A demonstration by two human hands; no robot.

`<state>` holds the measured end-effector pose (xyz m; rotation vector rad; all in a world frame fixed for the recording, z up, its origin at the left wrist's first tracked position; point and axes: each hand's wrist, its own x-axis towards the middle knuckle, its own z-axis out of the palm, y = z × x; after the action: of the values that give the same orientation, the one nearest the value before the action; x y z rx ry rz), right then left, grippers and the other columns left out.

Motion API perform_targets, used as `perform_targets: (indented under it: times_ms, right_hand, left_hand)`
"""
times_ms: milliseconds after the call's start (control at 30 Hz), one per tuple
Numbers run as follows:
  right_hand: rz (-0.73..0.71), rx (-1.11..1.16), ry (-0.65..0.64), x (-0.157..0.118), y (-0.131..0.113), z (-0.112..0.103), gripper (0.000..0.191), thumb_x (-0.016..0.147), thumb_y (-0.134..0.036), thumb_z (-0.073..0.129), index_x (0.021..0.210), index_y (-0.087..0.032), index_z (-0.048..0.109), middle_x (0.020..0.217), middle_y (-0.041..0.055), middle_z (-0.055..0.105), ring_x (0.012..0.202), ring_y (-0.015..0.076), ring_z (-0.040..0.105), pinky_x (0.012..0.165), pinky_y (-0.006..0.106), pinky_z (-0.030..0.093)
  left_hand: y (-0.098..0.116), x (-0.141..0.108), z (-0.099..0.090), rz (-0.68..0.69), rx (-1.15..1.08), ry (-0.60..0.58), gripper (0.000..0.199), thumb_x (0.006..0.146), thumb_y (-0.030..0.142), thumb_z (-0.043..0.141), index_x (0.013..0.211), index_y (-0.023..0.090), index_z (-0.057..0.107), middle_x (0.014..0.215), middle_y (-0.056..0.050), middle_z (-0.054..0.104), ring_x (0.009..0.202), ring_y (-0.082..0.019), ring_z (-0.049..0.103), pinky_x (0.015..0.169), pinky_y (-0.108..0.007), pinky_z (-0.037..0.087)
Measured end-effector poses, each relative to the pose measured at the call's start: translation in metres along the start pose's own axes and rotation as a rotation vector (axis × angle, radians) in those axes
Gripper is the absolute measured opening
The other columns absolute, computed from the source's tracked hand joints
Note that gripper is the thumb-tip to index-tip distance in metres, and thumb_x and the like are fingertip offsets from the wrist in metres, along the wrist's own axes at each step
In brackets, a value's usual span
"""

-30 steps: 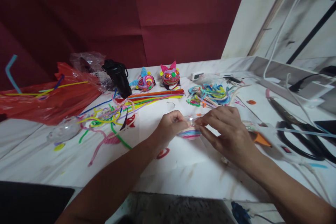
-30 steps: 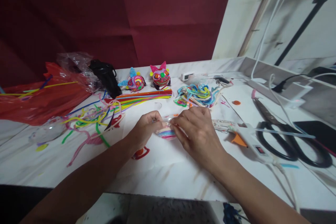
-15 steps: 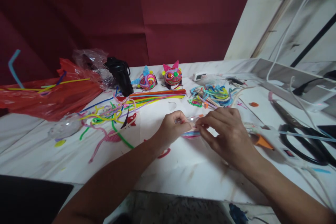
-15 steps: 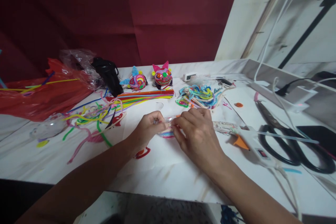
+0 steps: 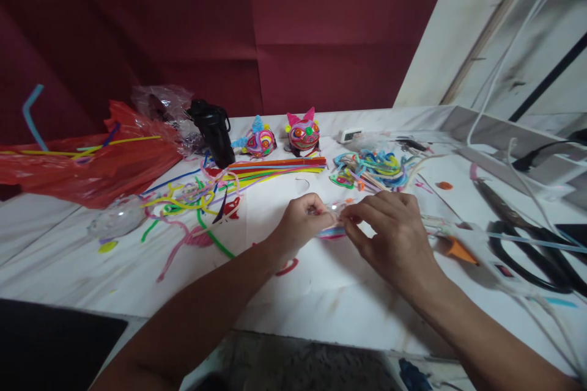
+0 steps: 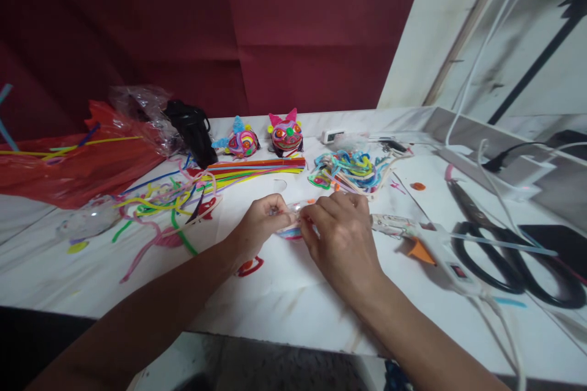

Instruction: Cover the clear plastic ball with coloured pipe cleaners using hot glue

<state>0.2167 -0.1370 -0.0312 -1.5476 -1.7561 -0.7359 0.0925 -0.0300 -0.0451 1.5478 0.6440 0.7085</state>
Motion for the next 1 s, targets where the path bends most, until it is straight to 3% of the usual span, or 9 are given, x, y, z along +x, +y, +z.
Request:
perform_targets:
  times_ms: [200,367,500,700,867,1000]
  right_hand:
    - [-0.005,0.086,0.058,-0.001,-0.001,-0.005,0.007,0.088,-0.014,0.063,0.085,-0.017,0.068,0.07,0.0034,0.068,0.069,0.0213,0.058,0.07,0.039,0.035]
    - [0.103,0.3,0.055,-0.004,0.005,-0.013,0.007,0.087,-0.018,0.066,0.092,-0.022,0.068,0.078,0.0027,0.072,0.074,0.0205,0.065,0.075,0.038,0.043]
    - [0.2,0.26,0.071,-0.012,0.017,-0.023,0.004,0.09,-0.024,0.063,0.087,-0.025,0.066,0.077,0.0007,0.073,0.073,0.0206,0.066,0.074,0.036,0.045]
    - [0.439,0.158,-0.064,-0.034,0.038,-0.047,0.017,0.092,-0.034,0.053,0.079,-0.025,0.06,0.062,-0.0012,0.064,0.062,0.0193,0.058,0.056,0.029,0.041]
    - [0.541,0.079,-0.142,-0.054,0.046,-0.063,0.027,0.092,-0.034,0.047,0.069,-0.024,0.057,0.051,-0.0015,0.054,0.054,0.0173,0.051,0.055,0.029,0.037]
    - [0.657,0.147,-0.238,-0.073,0.051,-0.071,0.032,0.091,-0.04,0.049,0.065,-0.023,0.059,0.058,0.0002,0.062,0.05,0.0144,0.051,0.053,0.029,0.038]
  left_hand:
    - [0.004,0.002,-0.002,-0.048,-0.106,-0.016,0.02,0.059,0.03,0.066,0.059,0.018,0.05,0.054,0.005,0.047,0.055,-0.01,0.042,0.056,-0.024,0.029]
    - [0.003,0.004,-0.003,-0.101,-0.208,-0.021,0.021,0.057,0.029,0.068,0.059,0.018,0.05,0.052,0.005,0.049,0.05,-0.009,0.042,0.053,-0.024,0.03]
    - [0.002,0.006,-0.004,-0.128,-0.234,-0.01,0.023,0.055,0.028,0.069,0.057,0.018,0.048,0.048,0.006,0.046,0.047,-0.007,0.04,0.051,-0.023,0.028]
    - [0.004,0.008,-0.005,-0.118,-0.238,-0.02,0.022,0.055,0.026,0.069,0.056,0.017,0.049,0.048,0.006,0.049,0.046,-0.006,0.04,0.049,-0.021,0.027]
    - [0.011,0.009,-0.005,-0.11,-0.22,0.003,0.021,0.055,0.023,0.07,0.054,0.017,0.05,0.044,0.006,0.046,0.044,-0.005,0.039,0.047,-0.019,0.027]
    - [0.014,0.012,-0.008,-0.094,-0.215,0.022,0.02,0.055,0.021,0.07,0.052,0.017,0.05,0.044,0.006,0.046,0.044,-0.005,0.039,0.046,-0.019,0.028]
